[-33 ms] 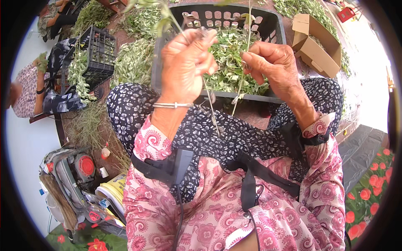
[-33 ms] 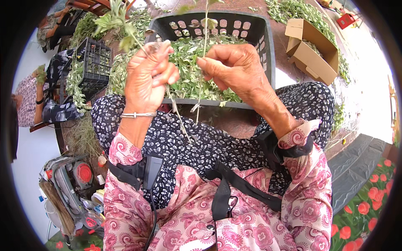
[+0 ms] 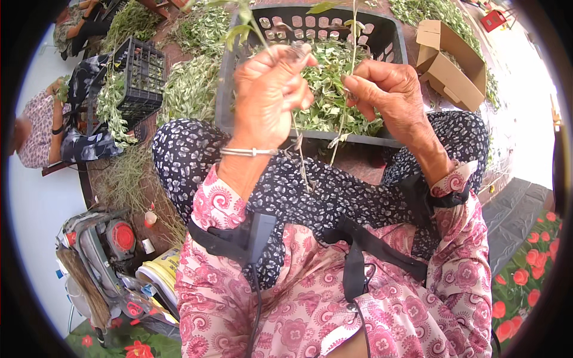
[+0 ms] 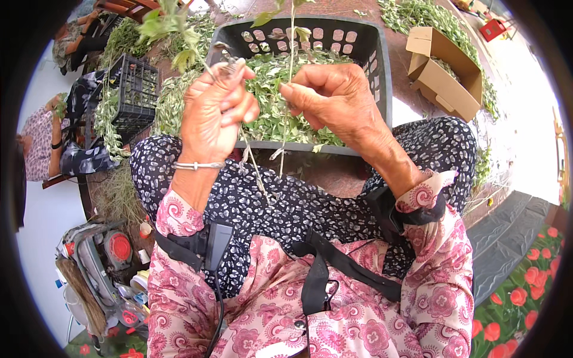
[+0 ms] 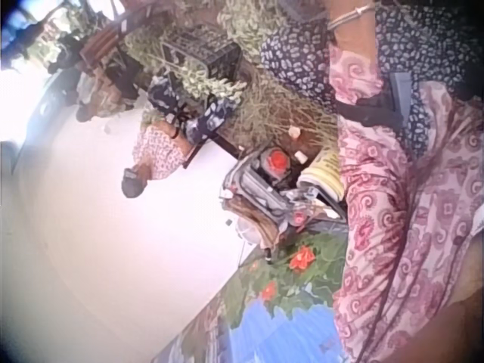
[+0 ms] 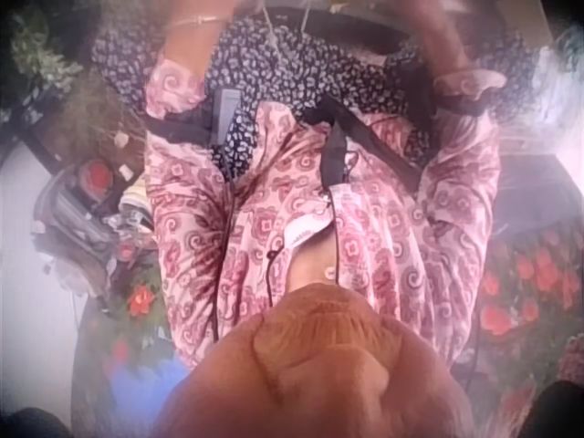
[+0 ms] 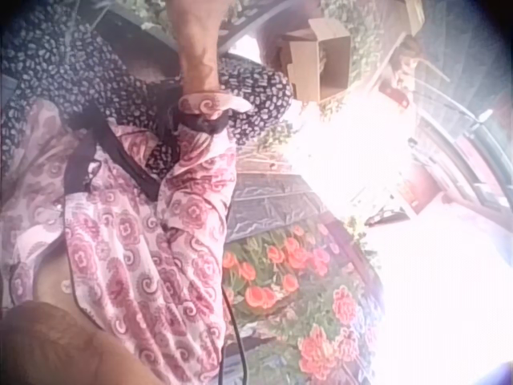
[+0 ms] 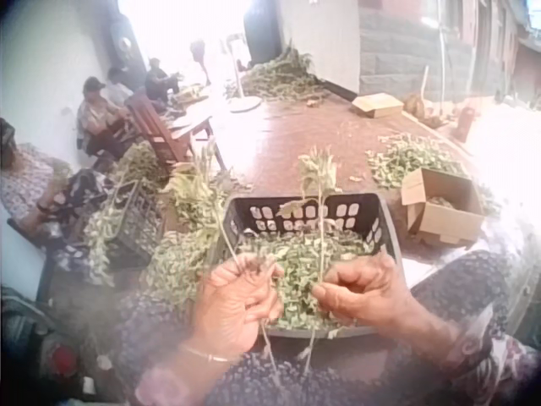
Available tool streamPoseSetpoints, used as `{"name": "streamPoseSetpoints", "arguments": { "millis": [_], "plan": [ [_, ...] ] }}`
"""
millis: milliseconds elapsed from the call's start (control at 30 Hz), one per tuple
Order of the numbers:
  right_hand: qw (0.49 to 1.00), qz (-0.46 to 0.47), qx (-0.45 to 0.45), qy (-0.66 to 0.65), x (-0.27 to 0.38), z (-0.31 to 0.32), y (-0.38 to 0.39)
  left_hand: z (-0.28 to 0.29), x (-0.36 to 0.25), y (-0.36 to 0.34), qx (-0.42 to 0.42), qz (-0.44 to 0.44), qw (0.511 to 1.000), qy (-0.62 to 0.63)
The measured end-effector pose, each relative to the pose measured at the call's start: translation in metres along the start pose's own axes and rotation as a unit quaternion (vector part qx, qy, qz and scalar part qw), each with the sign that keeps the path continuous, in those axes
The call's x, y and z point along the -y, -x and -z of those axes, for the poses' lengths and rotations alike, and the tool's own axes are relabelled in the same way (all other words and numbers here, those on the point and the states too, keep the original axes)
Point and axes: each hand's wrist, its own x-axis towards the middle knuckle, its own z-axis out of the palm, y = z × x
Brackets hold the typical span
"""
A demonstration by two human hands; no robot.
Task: Picking leaves from plant stems and placing them into a plastic crate.
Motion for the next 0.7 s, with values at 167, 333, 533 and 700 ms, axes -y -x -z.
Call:
{"name": "streamPoseSetpoints", "arguments": {
  "millis": [167, 333, 533, 700],
  "plan": [
    [0.998, 0.021, -0.022, 0.061, 0.007, -0.002, -0.002, -0.005, 0.005, 0.002, 0.017, 0.008, 0.999, -0.028],
    [0.996, 0.033, -0.07, 0.034, 0.005, -0.002, -0.002, -0.011, 0.022, 0.005, 0.046, -0.03, 0.987, -0.148],
    [0.995, 0.013, -0.097, -0.017, 0.004, 0.002, -0.004, -0.008, 0.022, 0.011, 0.052, 0.046, 0.997, -0.036],
    [0.969, 0.069, -0.206, -0.12, -0.001, 0.016, -0.009, -0.009, 0.02, 0.011, 0.036, 0.031, 0.998, -0.037]
  ]
}}
